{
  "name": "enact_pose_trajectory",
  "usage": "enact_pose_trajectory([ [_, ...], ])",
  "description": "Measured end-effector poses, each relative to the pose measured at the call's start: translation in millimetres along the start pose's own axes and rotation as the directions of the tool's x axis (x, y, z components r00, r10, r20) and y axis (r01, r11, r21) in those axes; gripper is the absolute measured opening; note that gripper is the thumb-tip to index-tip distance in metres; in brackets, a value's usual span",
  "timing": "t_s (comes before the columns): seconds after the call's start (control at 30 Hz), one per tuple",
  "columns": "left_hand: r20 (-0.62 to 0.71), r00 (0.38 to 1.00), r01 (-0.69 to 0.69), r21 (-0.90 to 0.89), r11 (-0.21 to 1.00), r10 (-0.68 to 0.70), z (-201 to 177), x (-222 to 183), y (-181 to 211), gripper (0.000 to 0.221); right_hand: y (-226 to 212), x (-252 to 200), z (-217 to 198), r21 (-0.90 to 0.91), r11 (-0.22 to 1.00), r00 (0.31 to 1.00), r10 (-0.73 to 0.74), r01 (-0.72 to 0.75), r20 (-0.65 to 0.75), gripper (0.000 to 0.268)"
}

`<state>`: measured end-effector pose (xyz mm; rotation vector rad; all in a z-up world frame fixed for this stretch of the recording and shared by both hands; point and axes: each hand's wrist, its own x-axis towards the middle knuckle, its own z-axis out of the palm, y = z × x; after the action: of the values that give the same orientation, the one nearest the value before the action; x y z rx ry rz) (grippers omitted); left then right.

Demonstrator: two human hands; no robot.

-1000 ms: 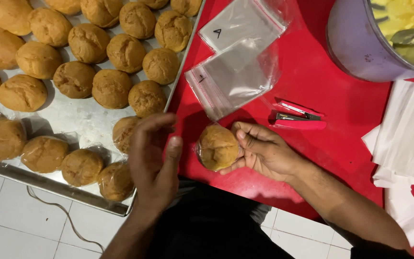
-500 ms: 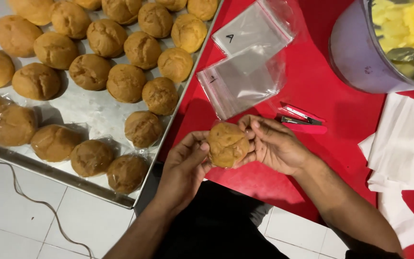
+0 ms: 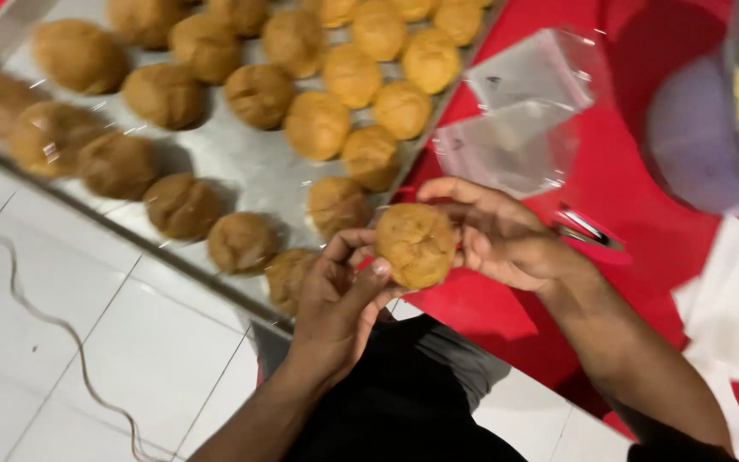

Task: Wrapping individual bread rolls in plastic film and sealing them with a stapler at a packaging station.

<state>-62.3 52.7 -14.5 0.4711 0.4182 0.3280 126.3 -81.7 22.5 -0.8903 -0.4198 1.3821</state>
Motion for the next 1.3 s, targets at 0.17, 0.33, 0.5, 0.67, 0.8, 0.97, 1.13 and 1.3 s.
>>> enact_pose_trajectory([
  [0.17, 0.056, 0.993, -0.111, 0.049, 0.993, 0.109, -11, -10, 20, 0.034, -17, 30, 29, -0.523, 0.849, 0.998, 0.067, -0.067, -0.019, 0.097],
  [0.33, 0.127, 0.983, -0.149, 0.119, 0.982, 0.134, -5, -29, 51, 0.034, -31, 55, 51, -0.584, 0.812, 0.985, 0.097, 0.006, 0.145, 0.093],
  [0.5, 0.204, 0.947, -0.303, 0.316, 0.899, 0.247, -10, -46, 102, 0.059, -37, 102, 55, -0.616, 0.782, 0.974, 0.055, 0.096, 0.221, 0.077],
  [0.67, 0.174, 0.732, -0.455, 0.845, 0.282, 0.659, -44, -38, 142, 0.038, -32, 155, 83, -0.796, 0.605, 1.0, 0.023, -0.014, 0.001, 0.071],
  [0.8, 0.242, 0.635, -0.348, 0.938, -0.009, 0.734, -57, -32, 154, 0.03, -25, 188, 100, -0.905, 0.408, 0.992, 0.086, -0.123, -0.096, 0.072],
  [0.97, 0.283, 0.64, -0.338, 0.939, -0.069, 0.715, -65, -22, 153, 0.033, -16, 210, 94, -0.948, 0.319, 0.999, 0.031, -0.002, 0.009, 0.064],
  [1.13, 0.279, 0.674, -0.344, 0.938, -0.043, 0.684, -62, -19, 154, 0.032, -18, 219, 91, -0.942, 0.319, 0.992, 0.039, 0.102, 0.121, 0.06],
  [1.3, 0.286, 0.679, -0.344, 0.937, -0.051, 0.676, -64, -18, 154, 0.032, -24, 210, 91, -0.958, 0.238, 0.965, 0.243, -0.157, -0.098, 0.057],
])
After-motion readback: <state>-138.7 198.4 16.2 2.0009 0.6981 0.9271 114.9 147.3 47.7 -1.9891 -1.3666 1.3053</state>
